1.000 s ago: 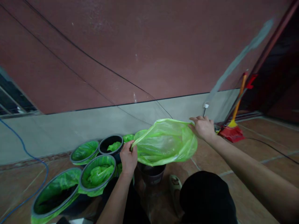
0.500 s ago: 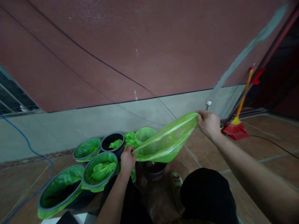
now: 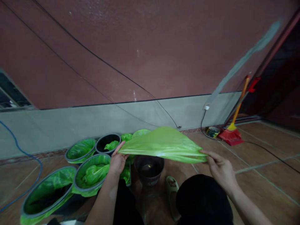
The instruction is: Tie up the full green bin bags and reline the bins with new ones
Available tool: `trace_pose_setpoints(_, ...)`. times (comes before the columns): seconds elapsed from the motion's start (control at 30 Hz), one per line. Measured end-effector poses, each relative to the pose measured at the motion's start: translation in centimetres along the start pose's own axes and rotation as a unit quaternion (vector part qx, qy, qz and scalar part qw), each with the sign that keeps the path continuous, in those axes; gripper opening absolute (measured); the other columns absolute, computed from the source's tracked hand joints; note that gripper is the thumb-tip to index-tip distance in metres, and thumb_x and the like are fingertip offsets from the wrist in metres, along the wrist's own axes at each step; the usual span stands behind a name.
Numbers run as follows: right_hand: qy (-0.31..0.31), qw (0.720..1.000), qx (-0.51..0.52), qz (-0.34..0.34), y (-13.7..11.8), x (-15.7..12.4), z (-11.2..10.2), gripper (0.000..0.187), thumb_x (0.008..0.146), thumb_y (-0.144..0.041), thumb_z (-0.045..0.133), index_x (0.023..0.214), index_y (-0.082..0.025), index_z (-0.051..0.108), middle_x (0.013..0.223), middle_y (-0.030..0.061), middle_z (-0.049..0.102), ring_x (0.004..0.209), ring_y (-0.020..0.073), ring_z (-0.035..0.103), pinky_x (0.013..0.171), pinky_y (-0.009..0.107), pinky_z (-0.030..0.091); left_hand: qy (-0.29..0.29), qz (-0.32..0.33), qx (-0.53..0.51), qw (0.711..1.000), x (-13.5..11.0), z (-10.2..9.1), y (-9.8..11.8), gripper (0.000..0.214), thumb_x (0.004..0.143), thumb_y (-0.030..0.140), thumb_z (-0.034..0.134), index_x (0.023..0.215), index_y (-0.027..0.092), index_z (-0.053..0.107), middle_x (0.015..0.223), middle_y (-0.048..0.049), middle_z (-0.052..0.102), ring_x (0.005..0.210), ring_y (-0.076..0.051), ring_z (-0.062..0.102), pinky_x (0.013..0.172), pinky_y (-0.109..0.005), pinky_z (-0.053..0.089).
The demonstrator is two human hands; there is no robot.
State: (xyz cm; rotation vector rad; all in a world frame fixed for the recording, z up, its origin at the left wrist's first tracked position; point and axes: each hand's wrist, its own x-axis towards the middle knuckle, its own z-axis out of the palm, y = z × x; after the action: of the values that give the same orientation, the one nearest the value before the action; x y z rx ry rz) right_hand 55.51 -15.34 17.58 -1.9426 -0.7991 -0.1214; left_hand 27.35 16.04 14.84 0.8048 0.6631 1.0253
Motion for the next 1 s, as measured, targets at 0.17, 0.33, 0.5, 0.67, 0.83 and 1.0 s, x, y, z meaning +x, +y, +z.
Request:
trace_pose_setpoints(0.17, -0.04, 0.993, 0.058, 0.093, 1.7, -3.9, 2.2, 0.034, 0.081, -0.041, 0.053, 0.088, -0.017, 0.077, 0.085, 0.0092, 0.077, 0.074, 0.0239, 0.073, 0.066, 0.03, 0.059, 0.026, -0.031, -0.027, 0.999, 1.7, -0.7, 1.2, 0.032, 0.054, -0.002, 0.06, 0.08, 0.013, 0.072, 0.079, -0.0048, 0.075, 0.075, -0.014, 0.07, 0.073, -0.023, 0.055)
trace_pose_setpoints(0.33, -0.156, 0.985, 0.061, 0.049, -0.4, -7.6, 5.0, 0.028, 0.084, -0.035, 0.051, 0.081, -0.022, 0.075, 0.079, 0.0047, 0.074, 0.075, 0.0227, 0.07, 0.071, 0.03, 0.055, 0.051, 0.052, -0.089, 0.993, 3.0, -1.4, 2.2, 0.016, 0.072, 0.016, 0.062, 0.087, 0.018, 0.067, 0.084, -0.0045, 0.071, 0.08, -0.014, 0.068, 0.085, -0.028, 0.055)
trace_pose_setpoints(0.5, -0.223, 0.97, 0.096, -0.023, -4.5, -11.4, 8.7, 0.029, 0.087, -0.023, 0.043, 0.073, -0.024, 0.068, 0.077, 0.0046, 0.066, 0.077, 0.0214, 0.066, 0.07, 0.029, 0.05, 0.002, -0.093, 0.018, 0.996, -1.9, 0.6, -2.1, 0.064, 0.087, 0.075, 0.033, 0.112, 0.023, 0.061, 0.108, -0.0135, 0.068, 0.102, -0.026, 0.068, 0.086, -0.044, 0.055)
trace_pose_setpoints(0.67, -0.314, 0.945, 0.06, -0.067, -6.8, -13.7, 12.1, 0.028, 0.082, -0.011, 0.04, 0.068, -0.021, 0.062, 0.075, 0.0032, 0.062, 0.075, 0.0174, 0.063, 0.069, 0.026, 0.045, -0.195, -0.292, 0.037, 0.936, -5.0, 5.3, -6.2, 0.091, 0.077, 0.089, 0.037, 0.12, 0.013, 0.063, 0.108, -0.0184, 0.071, 0.102, -0.031, 0.069, 0.086, -0.041, 0.054)
trace_pose_setpoints(0.83, -0.348, 0.936, 0.009, -0.046, -7.1, -14.0, 13.6, 0.028, 0.079, -0.006, 0.04, 0.071, -0.019, 0.064, 0.077, 0.0029, 0.064, 0.073, 0.0156, 0.06, 0.071, 0.025, 0.042, -0.259, -0.291, 0.09, 0.916, -3.5, 7.6, -5.4, 0.077, 0.079, 0.079, 0.054, 0.12, 0.015, 0.067, 0.106, -0.0135, 0.075, 0.098, -0.027, 0.071, 0.089, -0.039, 0.054)
trace_pose_setpoints(1.0, -0.414, 0.907, -0.031, -0.068, -7.6, -13.7, 15.3, 0.022, 0.074, -0.005, 0.046, 0.065, -0.017, 0.062, 0.073, 0.0034, 0.065, 0.067, 0.0138, 0.055, 0.065, 0.024, 0.038, -0.324, -0.239, 0.166, 0.9, -3.9, 9.8, -5.9, 0.059, 0.07, 0.047, 0.081, 0.118, 0.015, 0.07, 0.107, -0.0112, 0.076, 0.092, -0.024, 0.071, 0.087, -0.036, 0.054)
